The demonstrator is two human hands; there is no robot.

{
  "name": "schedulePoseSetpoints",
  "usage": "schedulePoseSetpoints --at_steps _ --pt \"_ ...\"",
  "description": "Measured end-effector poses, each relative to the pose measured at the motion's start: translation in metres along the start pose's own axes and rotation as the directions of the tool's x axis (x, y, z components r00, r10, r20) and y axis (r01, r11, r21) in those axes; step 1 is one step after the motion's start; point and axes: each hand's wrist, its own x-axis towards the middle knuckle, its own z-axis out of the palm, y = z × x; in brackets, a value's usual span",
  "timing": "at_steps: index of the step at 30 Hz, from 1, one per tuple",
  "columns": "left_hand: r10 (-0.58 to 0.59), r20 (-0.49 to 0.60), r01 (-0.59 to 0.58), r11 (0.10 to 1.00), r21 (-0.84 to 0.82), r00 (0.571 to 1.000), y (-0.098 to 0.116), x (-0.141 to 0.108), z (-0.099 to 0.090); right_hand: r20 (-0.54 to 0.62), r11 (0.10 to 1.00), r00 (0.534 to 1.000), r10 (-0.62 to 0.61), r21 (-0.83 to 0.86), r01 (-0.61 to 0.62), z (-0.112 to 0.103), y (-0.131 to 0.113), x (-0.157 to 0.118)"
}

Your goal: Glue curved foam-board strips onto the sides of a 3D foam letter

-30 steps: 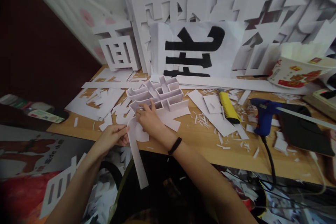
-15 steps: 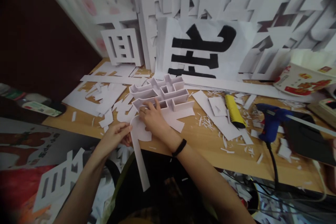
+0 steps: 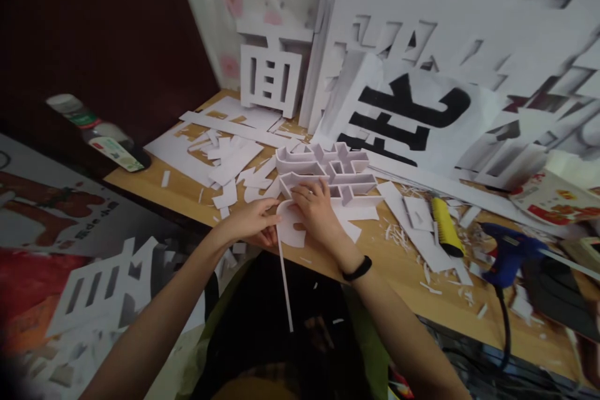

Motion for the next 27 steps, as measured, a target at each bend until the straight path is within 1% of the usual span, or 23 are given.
schedulePoseSetpoints --at_steps 3,5,7,8,9,10,12,14,16,19,22,24,27 --pt "0.025 0.022 -0.025 0.999 -0.03 0.999 -0.001 -0.001 -0.001 0.006 1.0 1.0 -0.014 -0.008 0.014 -0.009 -0.001 0.003" --pt "0.04 0.026 -0.038 0.998 -0.052 0.999 -0.005 0.0 -0.001 -0.043 1.0 0.999 0.012 -0.001 -0.012 -0.023 -0.007 0.002" --pt "0.048 0.027 -0.046 0.997 -0.065 0.998 -0.009 0.001 0.0 -0.124 0.995 0.987 0.098 0.023 -0.096 -0.042 -0.022 -0.003" --pt "0.049 0.026 -0.047 0.996 -0.072 0.998 -0.011 0.002 0.0 -0.161 0.985 0.972 0.172 0.044 -0.167 -0.051 -0.033 -0.007" --pt "0.049 0.022 -0.047 0.996 -0.079 0.999 -0.013 0.003 0.001 -0.145 0.968 0.957 0.25 0.071 -0.242 -0.058 -0.045 -0.012" --pt "0.049 0.015 -0.048 0.995 -0.084 0.999 -0.014 0.003 0.001 -0.099 0.942 0.939 0.328 0.105 -0.318 -0.063 -0.059 -0.018" --pt "0.05 -0.005 -0.05 0.995 -0.091 0.999 -0.016 0.002 0.001 0.051 0.892 0.902 0.429 0.131 -0.432 -0.065 -0.086 -0.029" --pt "0.054 -0.032 -0.057 0.994 -0.095 0.998 -0.019 0.002 0.0 0.173 0.86 0.859 0.482 0.097 -0.502 -0.057 -0.107 -0.037" --pt "0.071 -0.067 -0.077 0.993 -0.086 0.995 -0.022 0.003 -0.001 0.257 0.841 0.821 0.51 0.052 -0.539 -0.046 -0.12 -0.04" --pt "0.112 -0.097 -0.12 0.989 -0.086 0.989 -0.03 0.006 -0.001 0.323 0.833 0.778 0.539 -0.066 -0.549 -0.034 -0.129 -0.036" --pt "0.147 -0.137 -0.162 0.981 -0.107 0.98 -0.037 0.008 0.004 0.362 0.828 0.746 0.56 -0.198 -0.525 -0.034 -0.131 -0.032" --pt "0.151 -0.182 -0.176 0.976 -0.127 0.972 -0.041 0.008 0.009 0.384 0.837 0.744 0.546 -0.242 -0.49 -0.036 -0.131 -0.033" --pt "0.125 -0.209 -0.171 0.96 -0.223 0.97 -0.046 0.007 0.017 0.391 0.862 0.769 0.506 -0.255 -0.438 -0.038 -0.127 -0.044"
